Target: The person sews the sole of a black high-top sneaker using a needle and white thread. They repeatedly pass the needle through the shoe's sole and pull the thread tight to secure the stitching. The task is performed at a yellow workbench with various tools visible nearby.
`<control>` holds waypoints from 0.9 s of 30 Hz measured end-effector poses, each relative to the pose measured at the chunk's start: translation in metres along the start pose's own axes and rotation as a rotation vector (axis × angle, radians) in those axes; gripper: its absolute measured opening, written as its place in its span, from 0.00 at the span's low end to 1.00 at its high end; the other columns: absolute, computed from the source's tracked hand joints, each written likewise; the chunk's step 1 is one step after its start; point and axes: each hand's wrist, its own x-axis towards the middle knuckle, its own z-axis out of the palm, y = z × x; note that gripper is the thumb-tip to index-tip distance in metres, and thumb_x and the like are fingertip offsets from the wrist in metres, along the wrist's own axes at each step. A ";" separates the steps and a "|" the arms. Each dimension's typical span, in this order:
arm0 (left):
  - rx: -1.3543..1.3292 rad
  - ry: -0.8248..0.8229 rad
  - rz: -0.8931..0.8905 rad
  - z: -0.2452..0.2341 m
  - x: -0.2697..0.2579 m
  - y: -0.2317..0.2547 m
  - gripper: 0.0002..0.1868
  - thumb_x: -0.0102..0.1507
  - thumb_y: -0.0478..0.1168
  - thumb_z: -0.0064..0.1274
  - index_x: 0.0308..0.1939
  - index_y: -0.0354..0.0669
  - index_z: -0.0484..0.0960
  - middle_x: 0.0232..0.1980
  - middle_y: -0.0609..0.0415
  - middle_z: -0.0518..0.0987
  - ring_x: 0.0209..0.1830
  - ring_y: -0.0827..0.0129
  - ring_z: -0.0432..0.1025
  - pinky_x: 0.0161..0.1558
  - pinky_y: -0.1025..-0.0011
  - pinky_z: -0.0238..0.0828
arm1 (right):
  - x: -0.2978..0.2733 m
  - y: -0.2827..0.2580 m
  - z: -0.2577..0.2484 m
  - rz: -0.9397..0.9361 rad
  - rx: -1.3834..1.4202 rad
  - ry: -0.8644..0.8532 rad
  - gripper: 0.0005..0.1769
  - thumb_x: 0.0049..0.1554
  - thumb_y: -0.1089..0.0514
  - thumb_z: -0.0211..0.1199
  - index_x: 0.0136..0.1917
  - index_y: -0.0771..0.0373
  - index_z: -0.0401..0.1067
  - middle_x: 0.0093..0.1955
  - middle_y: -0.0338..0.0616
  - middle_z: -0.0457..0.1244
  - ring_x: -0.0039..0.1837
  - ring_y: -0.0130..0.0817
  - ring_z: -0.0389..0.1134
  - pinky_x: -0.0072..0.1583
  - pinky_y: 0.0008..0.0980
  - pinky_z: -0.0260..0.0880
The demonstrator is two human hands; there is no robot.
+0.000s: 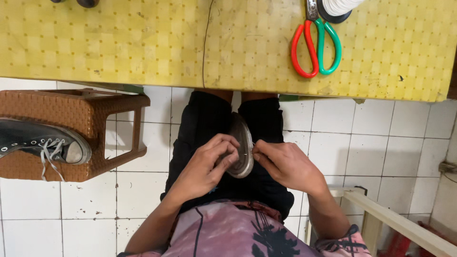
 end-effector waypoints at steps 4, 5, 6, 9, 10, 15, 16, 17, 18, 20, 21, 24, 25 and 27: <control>-0.389 -0.052 -0.061 0.001 -0.004 0.011 0.11 0.72 0.39 0.46 0.36 0.40 0.78 0.42 0.48 0.81 0.43 0.59 0.77 0.42 0.63 0.75 | 0.000 0.008 -0.008 0.083 0.057 -0.212 0.02 0.61 0.66 0.56 0.45 0.63 0.69 0.25 0.46 0.63 0.27 0.48 0.65 0.32 0.40 0.66; -0.401 -0.036 -0.072 0.004 -0.005 0.011 0.10 0.71 0.39 0.49 0.35 0.41 0.79 0.38 0.51 0.81 0.39 0.63 0.76 0.40 0.66 0.74 | 0.000 0.012 -0.010 0.100 0.068 -0.283 0.02 0.61 0.65 0.55 0.48 0.64 0.69 0.27 0.48 0.64 0.28 0.49 0.65 0.34 0.42 0.67; -0.402 -0.037 -0.075 0.011 -0.005 0.009 0.10 0.71 0.39 0.49 0.35 0.41 0.79 0.38 0.51 0.81 0.39 0.63 0.76 0.40 0.66 0.74 | 0.002 0.012 -0.011 0.102 0.070 -0.284 0.02 0.61 0.65 0.55 0.48 0.64 0.69 0.27 0.48 0.64 0.28 0.49 0.65 0.34 0.42 0.67; 0.082 0.147 0.007 0.029 -0.008 0.001 0.04 0.69 0.35 0.53 0.40 0.41 0.81 0.36 0.52 0.77 0.35 0.55 0.78 0.35 0.68 0.78 | 0.004 0.016 -0.005 0.124 0.106 -0.362 0.06 0.61 0.66 0.54 0.52 0.63 0.69 0.28 0.49 0.64 0.28 0.46 0.63 0.34 0.41 0.67; 0.130 0.151 0.012 0.033 -0.010 -0.004 0.04 0.69 0.37 0.54 0.41 0.43 0.82 0.36 0.53 0.77 0.34 0.55 0.79 0.34 0.67 0.78 | 0.002 0.020 0.001 0.079 0.114 -0.340 0.12 0.60 0.68 0.53 0.58 0.64 0.69 0.28 0.47 0.64 0.27 0.44 0.64 0.34 0.39 0.67; 0.340 0.106 0.037 0.042 -0.030 -0.020 0.02 0.69 0.36 0.53 0.44 0.44 0.81 0.32 0.54 0.71 0.30 0.53 0.76 0.31 0.64 0.78 | -0.009 0.016 0.017 0.061 0.148 -0.281 0.20 0.58 0.70 0.53 0.63 0.63 0.69 0.27 0.42 0.64 0.28 0.41 0.66 0.34 0.36 0.68; 0.428 0.024 0.068 0.038 -0.033 -0.015 0.07 0.65 0.29 0.50 0.46 0.42 0.77 0.33 0.52 0.67 0.29 0.53 0.71 0.32 0.62 0.74 | -0.009 0.005 0.015 0.064 0.105 -0.273 0.09 0.60 0.66 0.51 0.55 0.60 0.63 0.31 0.41 0.65 0.30 0.49 0.63 0.35 0.41 0.62; 0.514 -0.058 0.099 0.034 -0.036 -0.010 0.13 0.62 0.23 0.46 0.48 0.39 0.73 0.35 0.49 0.63 0.27 0.53 0.65 0.34 0.59 0.69 | -0.009 -0.006 0.013 0.067 0.062 -0.265 0.03 0.63 0.62 0.48 0.46 0.58 0.56 0.34 0.41 0.66 0.32 0.57 0.60 0.36 0.46 0.55; 0.515 -0.057 0.095 0.032 -0.039 -0.009 0.13 0.62 0.23 0.46 0.48 0.39 0.73 0.35 0.49 0.63 0.27 0.53 0.65 0.34 0.59 0.69 | -0.012 -0.004 0.020 0.066 0.063 -0.268 0.03 0.63 0.62 0.48 0.46 0.58 0.56 0.34 0.41 0.66 0.32 0.57 0.60 0.36 0.46 0.55; 0.538 -0.124 0.072 0.029 -0.044 -0.007 0.22 0.60 0.26 0.49 0.59 0.40 0.74 0.37 0.50 0.67 0.30 0.52 0.69 0.36 0.58 0.71 | -0.019 -0.001 0.034 0.125 -0.068 -0.177 0.07 0.66 0.58 0.51 0.45 0.58 0.57 0.31 0.49 0.59 0.32 0.60 0.57 0.35 0.52 0.51; 0.536 -0.128 0.071 0.027 -0.046 -0.005 0.22 0.60 0.26 0.49 0.59 0.40 0.74 0.37 0.50 0.67 0.30 0.52 0.69 0.36 0.58 0.71 | -0.019 -0.004 0.034 0.128 -0.065 -0.177 0.07 0.66 0.58 0.51 0.45 0.58 0.57 0.31 0.49 0.59 0.32 0.60 0.57 0.35 0.52 0.51; 0.478 -0.099 0.107 0.026 -0.048 -0.004 0.17 0.69 0.34 0.48 0.62 0.36 0.76 0.39 0.49 0.70 0.34 0.53 0.72 0.43 0.60 0.72 | -0.018 -0.009 0.034 0.092 -0.075 -0.099 0.11 0.68 0.56 0.49 0.44 0.59 0.58 0.33 0.46 0.60 0.34 0.51 0.60 0.37 0.47 0.57; 0.440 0.018 0.146 0.028 -0.050 -0.005 0.18 0.70 0.33 0.51 0.64 0.33 0.75 0.39 0.49 0.74 0.32 0.59 0.72 0.43 0.64 0.75 | -0.018 -0.009 0.036 0.034 -0.096 -0.045 0.09 0.67 0.59 0.51 0.44 0.60 0.59 0.32 0.45 0.58 0.30 0.49 0.57 0.33 0.45 0.54; 0.400 0.134 0.182 0.032 -0.050 -0.007 0.19 0.70 0.32 0.53 0.65 0.31 0.74 0.38 0.49 0.78 0.31 0.65 0.72 0.44 0.67 0.77 | -0.018 -0.006 0.038 -0.023 -0.116 0.007 0.07 0.66 0.62 0.53 0.44 0.60 0.60 0.31 0.43 0.57 0.27 0.47 0.53 0.29 0.43 0.51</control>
